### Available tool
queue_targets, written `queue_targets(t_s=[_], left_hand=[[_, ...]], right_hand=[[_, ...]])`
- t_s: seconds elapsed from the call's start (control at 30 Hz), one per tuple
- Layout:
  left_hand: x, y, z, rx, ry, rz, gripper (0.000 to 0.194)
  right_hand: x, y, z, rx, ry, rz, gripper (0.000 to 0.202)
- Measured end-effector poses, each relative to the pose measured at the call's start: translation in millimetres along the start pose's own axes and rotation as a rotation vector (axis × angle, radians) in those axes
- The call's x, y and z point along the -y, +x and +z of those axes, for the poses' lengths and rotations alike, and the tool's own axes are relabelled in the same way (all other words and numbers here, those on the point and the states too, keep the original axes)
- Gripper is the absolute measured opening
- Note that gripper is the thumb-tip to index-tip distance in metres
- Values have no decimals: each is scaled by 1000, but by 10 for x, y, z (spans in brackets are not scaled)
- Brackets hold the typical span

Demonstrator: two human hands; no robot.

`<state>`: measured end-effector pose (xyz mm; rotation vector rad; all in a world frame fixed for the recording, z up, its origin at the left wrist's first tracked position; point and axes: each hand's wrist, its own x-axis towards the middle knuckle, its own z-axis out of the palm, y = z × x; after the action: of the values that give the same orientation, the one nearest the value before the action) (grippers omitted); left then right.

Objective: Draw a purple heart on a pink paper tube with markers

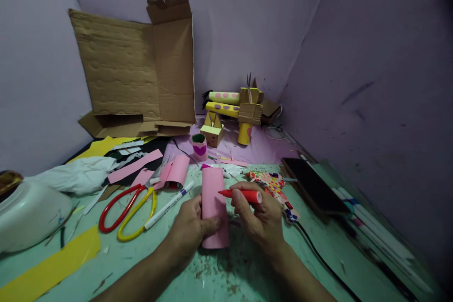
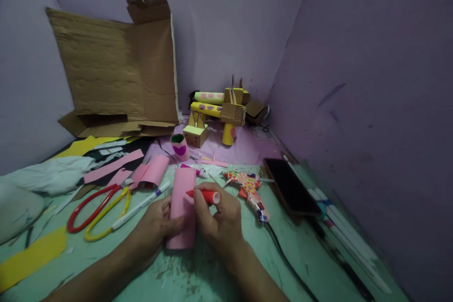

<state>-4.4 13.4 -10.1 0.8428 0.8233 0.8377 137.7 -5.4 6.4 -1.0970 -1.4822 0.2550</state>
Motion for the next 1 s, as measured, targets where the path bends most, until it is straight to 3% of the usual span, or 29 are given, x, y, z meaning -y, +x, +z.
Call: queue_targets(t_s=[0.4, 0.8, 1.0], left_hand=[[32, 6, 2, -26, 41, 19, 40], [2, 0, 29, -46, 31, 39, 41], [100, 36, -52, -50, 34, 46, 41]], right_hand=[[10, 17, 22, -28, -64, -102, 10], [20, -24, 36, 66, -70, -71, 14], [-21, 43, -45, 12, -139, -35, 16]])
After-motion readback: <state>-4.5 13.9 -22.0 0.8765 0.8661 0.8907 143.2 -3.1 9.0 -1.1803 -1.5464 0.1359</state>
